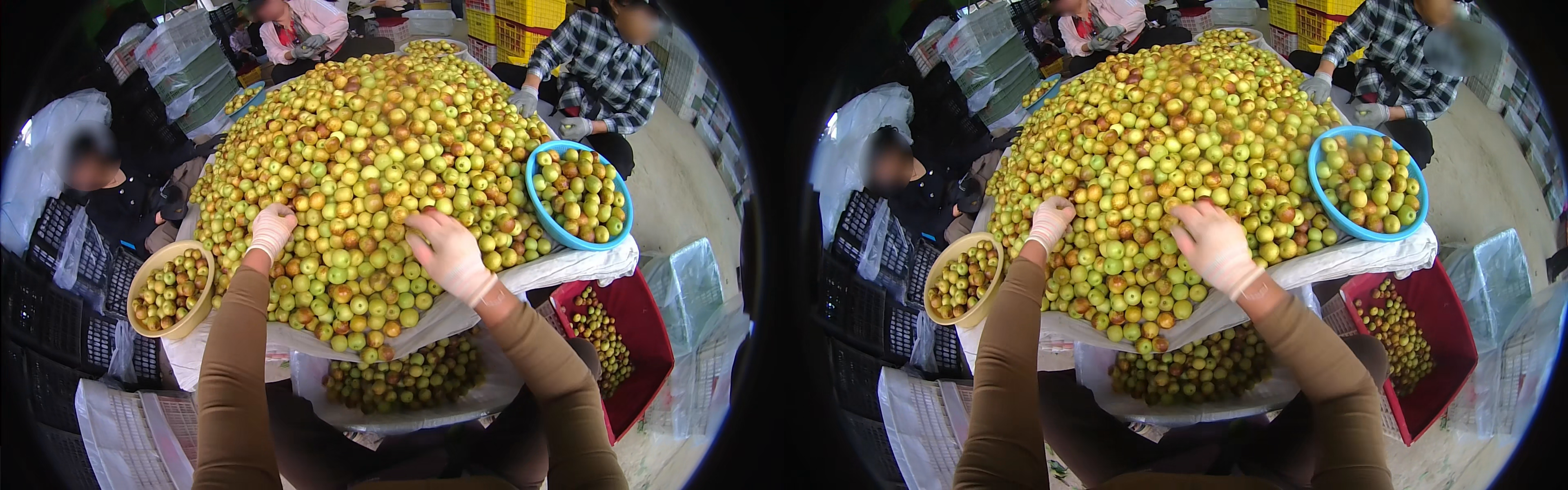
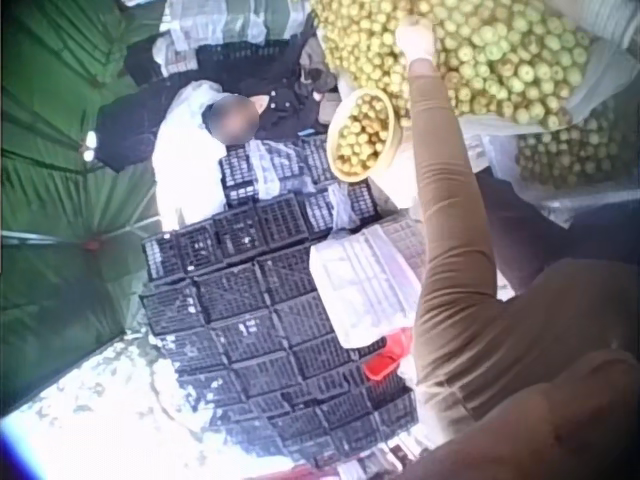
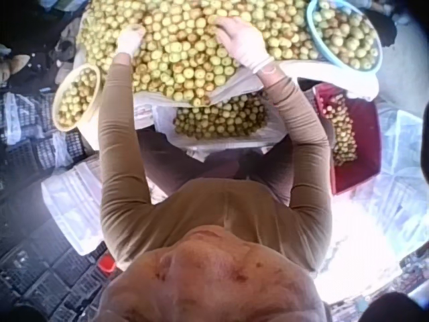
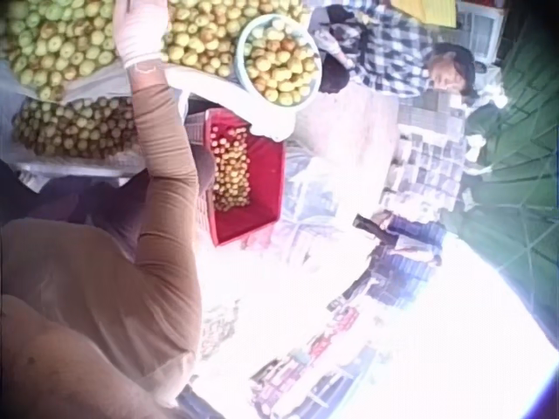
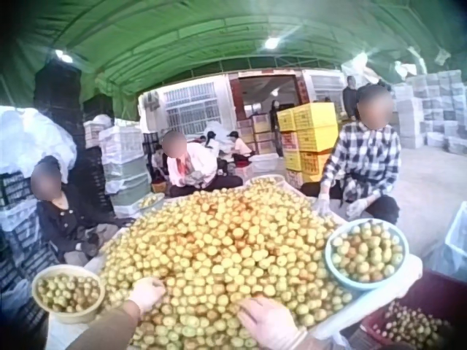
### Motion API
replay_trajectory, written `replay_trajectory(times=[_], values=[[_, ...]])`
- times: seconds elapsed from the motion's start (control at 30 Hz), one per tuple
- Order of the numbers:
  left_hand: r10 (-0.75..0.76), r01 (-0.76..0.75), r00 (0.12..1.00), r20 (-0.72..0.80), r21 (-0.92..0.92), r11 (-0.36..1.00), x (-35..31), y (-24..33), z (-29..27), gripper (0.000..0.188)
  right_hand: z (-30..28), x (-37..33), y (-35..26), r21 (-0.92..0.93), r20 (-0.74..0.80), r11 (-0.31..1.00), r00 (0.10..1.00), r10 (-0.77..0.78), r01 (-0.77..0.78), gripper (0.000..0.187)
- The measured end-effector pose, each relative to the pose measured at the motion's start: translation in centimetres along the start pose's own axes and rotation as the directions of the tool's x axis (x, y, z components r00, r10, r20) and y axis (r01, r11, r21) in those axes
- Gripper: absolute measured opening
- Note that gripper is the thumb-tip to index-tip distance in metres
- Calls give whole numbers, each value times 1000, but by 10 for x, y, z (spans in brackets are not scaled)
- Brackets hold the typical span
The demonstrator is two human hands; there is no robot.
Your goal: The person sits at a table and sorts green and yellow plums by hand, moving them from a large pile into a red crate. Other workers are visible nearby, and the setting appears to be an outdoor or semi-outdoor fruit processing area.
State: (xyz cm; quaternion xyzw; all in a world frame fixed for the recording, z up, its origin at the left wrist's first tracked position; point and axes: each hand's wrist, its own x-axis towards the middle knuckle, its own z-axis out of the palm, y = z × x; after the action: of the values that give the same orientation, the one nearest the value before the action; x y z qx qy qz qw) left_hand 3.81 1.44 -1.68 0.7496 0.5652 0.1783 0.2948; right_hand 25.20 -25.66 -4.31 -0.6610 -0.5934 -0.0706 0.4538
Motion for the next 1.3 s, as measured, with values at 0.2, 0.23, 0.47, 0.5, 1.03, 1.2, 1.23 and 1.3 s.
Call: replay_trajectory(times=[0.2, 0.23, 0.47, 0.5, 1.03, 1.2, 1.23, 1.3], values=[[36, -107, 993, -117, -690, 716, -101, -13, -9, 22, 78, 107, 11, -414, 314, 910, 934, 171, -28, 26], [15, -82, 995, -100, -708, 702, -118, -18, -3, 21, 80, 112, 11, -450, 315, 892, 927, 205, -44, 26], [25, -21, 1000, -6, -743, 669, -174, -76, 39, 22, 58, 107, -2, -561, 374, 827, 879, 295, -39, 24], [31, 9, 999, 34, -806, 592, -176, -71, 40, 23, 51, 101, 1, -553, 359, 831, 883, 303, -60, 27], [256, 501, 724, 641, -743, 444, -210, -53, 61, 53, -106, -82, 30, 836, 519, -414, 764, 384, -360, 49], [379, 404, 525, 762, -615, 677, -235, -50, 87, 48, -158, -135, 19, 957, 264, -65, 761, 593, -281, 36], [441, 174, 532, 723, -603, 779, -230, -78, 105, 57, -166, -142, 15, 942, 190, 103, 761, 621, -319, 33], [234, 625, 351, 907, -412, 663, -227, -103, 105, 45, -178, -162, 19, 637, -83, 534, 639, 764, -556, 22]])
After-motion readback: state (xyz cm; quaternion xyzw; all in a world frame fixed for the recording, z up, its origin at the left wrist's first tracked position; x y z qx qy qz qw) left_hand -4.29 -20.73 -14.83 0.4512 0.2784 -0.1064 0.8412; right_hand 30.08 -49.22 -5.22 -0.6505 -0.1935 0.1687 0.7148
